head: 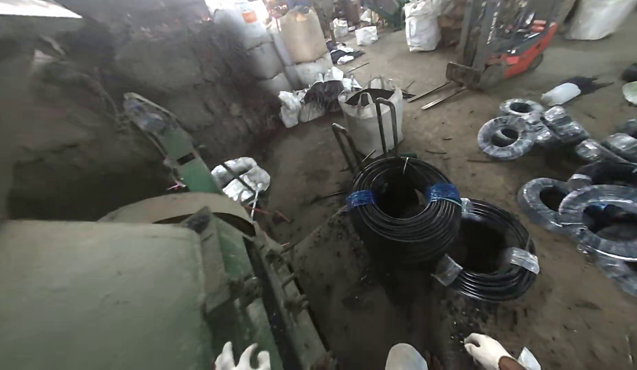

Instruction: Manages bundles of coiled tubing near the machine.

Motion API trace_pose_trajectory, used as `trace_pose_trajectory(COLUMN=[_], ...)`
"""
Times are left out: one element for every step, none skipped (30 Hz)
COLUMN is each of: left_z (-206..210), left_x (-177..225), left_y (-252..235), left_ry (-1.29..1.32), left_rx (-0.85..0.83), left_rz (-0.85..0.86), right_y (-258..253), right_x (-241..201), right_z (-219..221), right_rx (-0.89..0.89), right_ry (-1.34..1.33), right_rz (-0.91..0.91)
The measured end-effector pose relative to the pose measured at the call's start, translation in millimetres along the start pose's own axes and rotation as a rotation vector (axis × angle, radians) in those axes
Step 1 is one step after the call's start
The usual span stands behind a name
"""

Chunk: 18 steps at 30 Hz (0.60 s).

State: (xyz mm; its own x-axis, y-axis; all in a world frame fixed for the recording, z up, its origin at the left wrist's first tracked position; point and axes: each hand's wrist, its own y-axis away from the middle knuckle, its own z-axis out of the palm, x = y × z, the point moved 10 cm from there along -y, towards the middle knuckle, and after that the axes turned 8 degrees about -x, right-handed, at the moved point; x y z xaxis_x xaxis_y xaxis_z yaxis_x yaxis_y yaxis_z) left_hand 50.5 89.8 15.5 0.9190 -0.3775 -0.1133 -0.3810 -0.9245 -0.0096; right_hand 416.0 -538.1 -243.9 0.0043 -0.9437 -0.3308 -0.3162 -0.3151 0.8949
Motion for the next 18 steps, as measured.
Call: trace_pose_trajectory(left_z=[1, 3, 3, 3, 2, 1, -1, -1, -1, 0, 1, 1, 1, 0, 0, 1, 1, 0], left_x=[0, -1, -2, -2, -1, 0, 0, 0, 0, -1, -1, -1, 0, 0, 0, -1, -1, 0], left_y=[0, 0, 0, 0, 1, 1, 2, 2, 3, 3, 3, 2, 2, 2, 2, 3, 3, 2], left_ry=[0.011, 0.026, 0.043, 0.051, 0.055, 0.055, 0.053, 0.048, 0.046, 0.047, 0.046, 0.047, 0.045, 0.043, 0.040, 0.037, 0.036, 0.039], left_rx=[0.006, 0.012, 0.017, 0.018, 0.018, 0.019, 0.019, 0.019, 0.021, 0.023, 0.030, 0.033, 0.031, 0.031, 0.030, 0.028, 0.027, 0.027], left_rz=[0.003, 0.005, 0.007, 0.010, 0.014, 0.013, 0.009, 0.008, 0.014, 0.019, 0.021, 0.021, 0.020, 0.022, 0.022, 0.020, 0.020, 0.019], right_y=[1, 3, 6, 8, 9, 9, 10, 10, 10, 12, 14, 16, 15, 13, 8, 2, -1, -1], right_x=[-1, -2, -4, -7, -9, -9, -9, -9, -10, -12, -14, -16, -15, -12, -8, -3, -1, -1], right_z=[1, 2, 2, 2, 2, 2, 1, 2, 2, 3, 4, 3, 3, 4, 6, 8, 9, 9], right_rx=[0.000, -0.004, -0.008, -0.019, -0.026, -0.027, -0.030, -0.029, -0.024, -0.030, -0.042, -0.049, -0.050, -0.049, -0.044, -0.035, -0.030, -0.030], right_ry=[0.001, 0.002, 0.008, 0.016, 0.021, 0.026, 0.029, 0.029, 0.026, 0.022, 0.021, 0.019, 0.023, 0.030, 0.029, 0.028, 0.021, 0.013], right_rz=[0.000, 0.001, 0.002, 0.003, 0.003, 0.003, 0.004, 0.005, 0.003, 0.006, 0.009, 0.014, 0.017, 0.021, 0.021, 0.019, 0.015, 0.013])
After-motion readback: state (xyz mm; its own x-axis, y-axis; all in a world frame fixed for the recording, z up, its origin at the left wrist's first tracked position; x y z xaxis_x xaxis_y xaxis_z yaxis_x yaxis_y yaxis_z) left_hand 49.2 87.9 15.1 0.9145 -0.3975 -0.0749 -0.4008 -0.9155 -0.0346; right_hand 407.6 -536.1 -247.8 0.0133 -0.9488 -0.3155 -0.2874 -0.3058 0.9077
